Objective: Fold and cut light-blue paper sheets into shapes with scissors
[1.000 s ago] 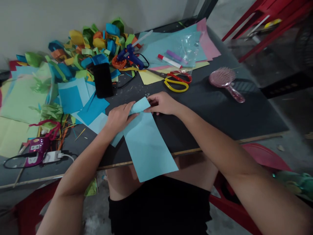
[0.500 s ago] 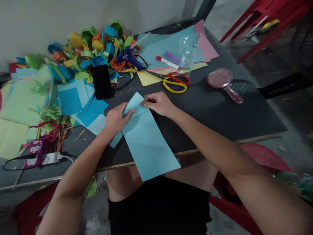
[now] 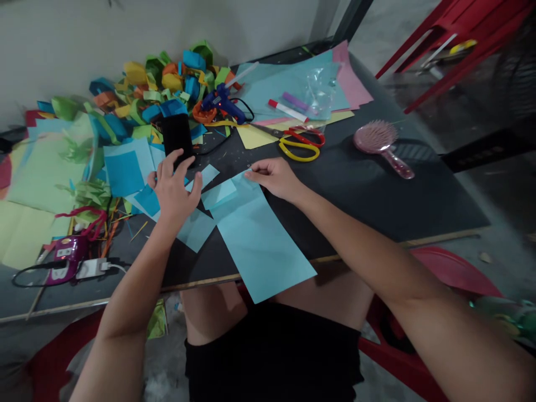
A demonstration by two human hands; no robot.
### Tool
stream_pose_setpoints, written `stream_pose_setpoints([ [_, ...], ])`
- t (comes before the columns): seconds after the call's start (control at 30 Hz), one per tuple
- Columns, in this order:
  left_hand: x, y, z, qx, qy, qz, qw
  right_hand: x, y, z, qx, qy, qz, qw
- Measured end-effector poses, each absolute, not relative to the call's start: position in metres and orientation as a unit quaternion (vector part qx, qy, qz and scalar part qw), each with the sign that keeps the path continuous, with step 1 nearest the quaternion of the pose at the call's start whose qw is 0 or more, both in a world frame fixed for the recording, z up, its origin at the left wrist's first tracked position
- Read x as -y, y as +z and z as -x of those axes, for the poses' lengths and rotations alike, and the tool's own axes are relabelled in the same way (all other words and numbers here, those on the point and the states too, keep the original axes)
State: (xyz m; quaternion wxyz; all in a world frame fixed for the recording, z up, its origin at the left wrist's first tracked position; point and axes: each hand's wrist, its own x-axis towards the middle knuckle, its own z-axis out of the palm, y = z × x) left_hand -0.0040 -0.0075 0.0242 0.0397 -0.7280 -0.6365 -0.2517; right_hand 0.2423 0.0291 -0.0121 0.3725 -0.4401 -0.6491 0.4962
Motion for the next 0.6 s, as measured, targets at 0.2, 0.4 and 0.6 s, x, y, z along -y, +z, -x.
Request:
stream_pose_setpoints([
  [0.2,0.009,0.021,-0.005,0.524,-0.253,0.793,-0.181,-0.024,-0.009,-0.238,0.655,0.498,0.431,0.372],
  [0.4,0.006,0.013,-0.008,0.547,-0.225,0.780,-0.206,-0.025,-0.004,-0.235,0.635,0.498,0.431,0.405],
  [0.6,0.006,0.014,-0.009,0.559,-0.253,0.757,-0.225,-0.025,-0.003,-0.235,0.623,0.516,0.412,0.419],
])
